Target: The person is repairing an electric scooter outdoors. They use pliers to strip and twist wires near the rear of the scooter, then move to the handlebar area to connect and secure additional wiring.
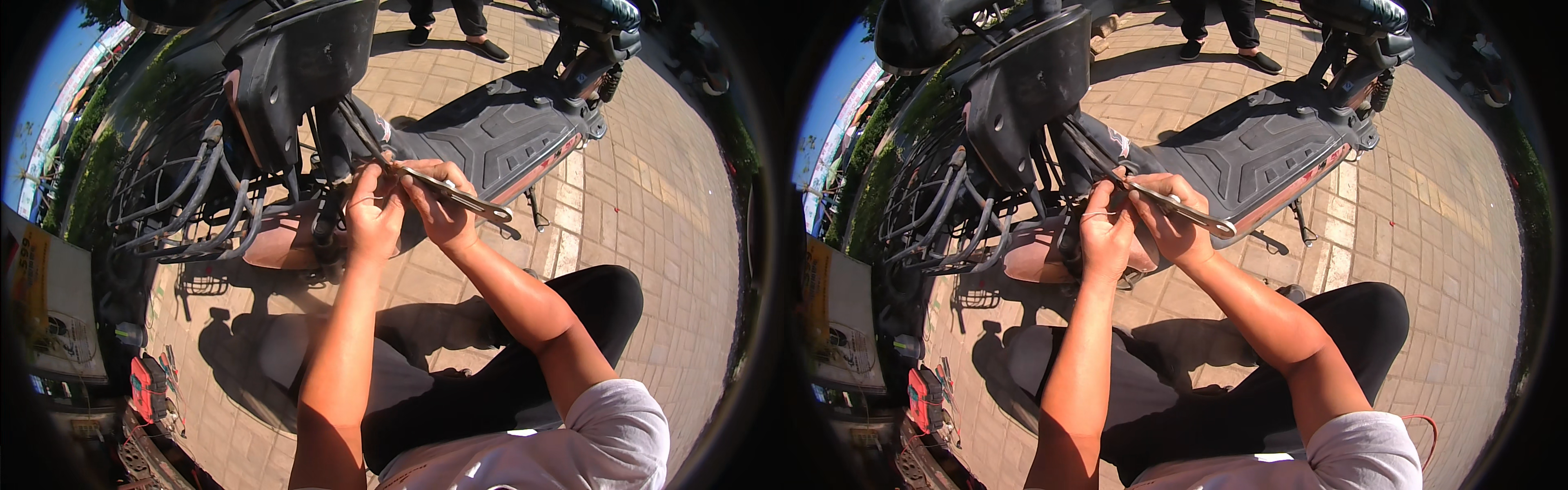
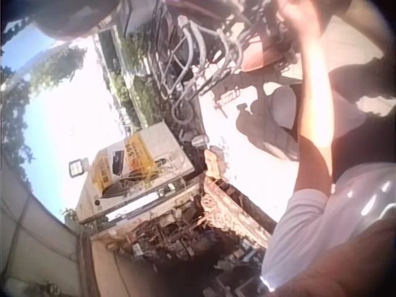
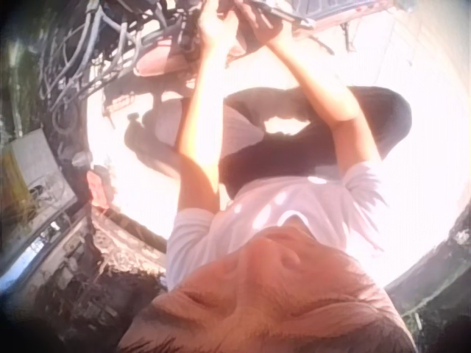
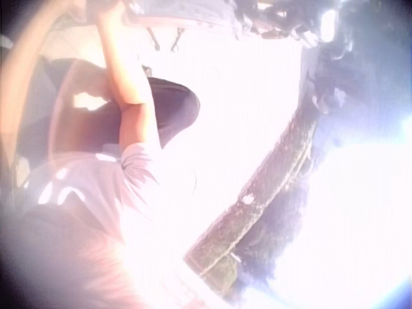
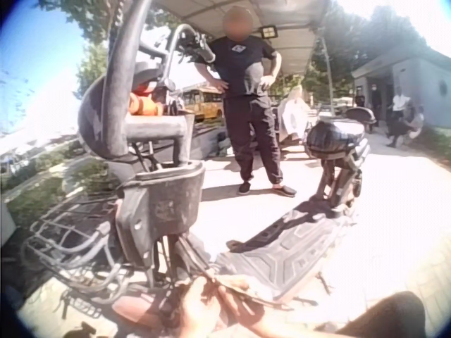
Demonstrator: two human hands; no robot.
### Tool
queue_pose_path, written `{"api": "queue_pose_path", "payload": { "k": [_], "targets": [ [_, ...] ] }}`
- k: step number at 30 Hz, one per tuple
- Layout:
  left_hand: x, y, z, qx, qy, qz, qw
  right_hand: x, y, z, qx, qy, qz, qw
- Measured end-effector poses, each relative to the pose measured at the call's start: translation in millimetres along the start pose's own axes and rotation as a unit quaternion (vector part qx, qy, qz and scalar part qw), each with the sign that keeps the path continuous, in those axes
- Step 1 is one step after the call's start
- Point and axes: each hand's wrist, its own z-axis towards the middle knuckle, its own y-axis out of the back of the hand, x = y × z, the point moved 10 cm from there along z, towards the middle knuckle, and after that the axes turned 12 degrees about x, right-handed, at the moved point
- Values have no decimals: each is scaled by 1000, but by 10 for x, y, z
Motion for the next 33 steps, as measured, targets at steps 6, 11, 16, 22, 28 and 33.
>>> {"api": "queue_pose_path", "payload": {
  "k": [6,11,16,22,28,33],
  "targets": [
    [-152,-20,15,-5,-10,202,979,10,-9,-19,-17,31,24,999],
    [-193,-14,3,-21,-34,261,964,63,-21,-14,-8,57,74,996],
    [-195,-22,4,-28,-35,277,960,149,-15,4,-13,72,41,996],
    [-255,-28,6,-35,-64,306,949,146,-19,1,-15,67,29,997],
    [-321,-47,3,-38,-88,325,941,106,-27,-4,-24,53,39,998],
    [-372,-50,-24,-51,-114,329,936,142,-29,10,-29,63,31,997]
  ]
}}
